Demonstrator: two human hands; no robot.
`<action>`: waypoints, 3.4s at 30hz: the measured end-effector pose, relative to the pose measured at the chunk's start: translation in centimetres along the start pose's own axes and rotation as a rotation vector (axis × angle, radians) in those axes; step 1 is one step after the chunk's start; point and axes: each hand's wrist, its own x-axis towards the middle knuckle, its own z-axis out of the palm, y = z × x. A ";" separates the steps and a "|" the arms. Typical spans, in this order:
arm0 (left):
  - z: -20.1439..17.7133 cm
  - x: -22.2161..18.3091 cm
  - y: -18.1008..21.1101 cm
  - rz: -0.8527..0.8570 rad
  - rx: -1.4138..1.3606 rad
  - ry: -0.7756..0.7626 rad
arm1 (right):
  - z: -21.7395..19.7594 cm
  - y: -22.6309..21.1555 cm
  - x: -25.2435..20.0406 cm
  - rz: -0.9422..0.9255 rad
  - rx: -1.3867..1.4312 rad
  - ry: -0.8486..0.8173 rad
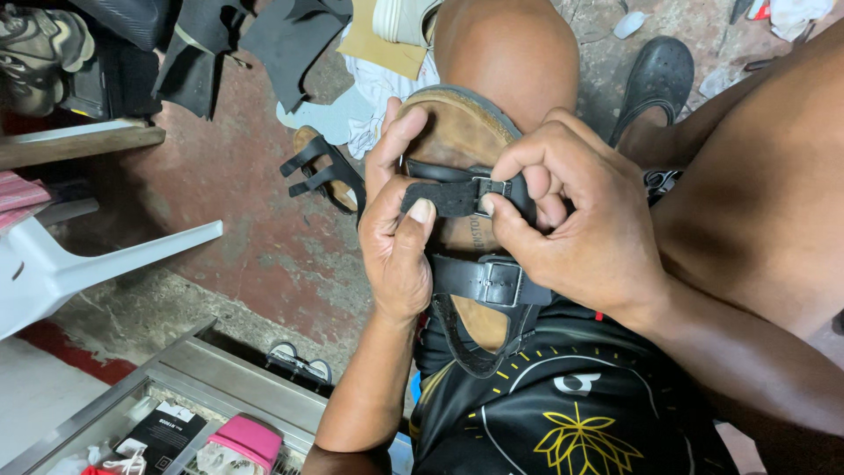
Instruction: The person replaces and adjusts the straps on a black sandal, using their hands to thread the leather through buckles and secure them in place while sitting among shoe repair materials.
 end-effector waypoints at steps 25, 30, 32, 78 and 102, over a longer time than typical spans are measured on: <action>-0.4 1.4 3.0 0.102 0.440 -0.157 | -0.2 1.3 0.5 0.073 0.109 -0.064; -0.2 2.0 3.9 0.092 0.539 -0.180 | -0.1 2.8 0.4 0.207 0.283 -0.120; 0.0 2.1 4.2 0.103 0.570 -0.166 | -0.1 3.3 0.2 0.140 0.331 -0.128; -1.0 3.5 8.8 0.144 0.885 -0.270 | -2.3 4.8 -1.1 -0.273 -0.185 -0.137; -1.5 2.6 7.6 0.177 0.790 -0.215 | -2.7 4.7 -0.8 -0.167 -0.066 -0.171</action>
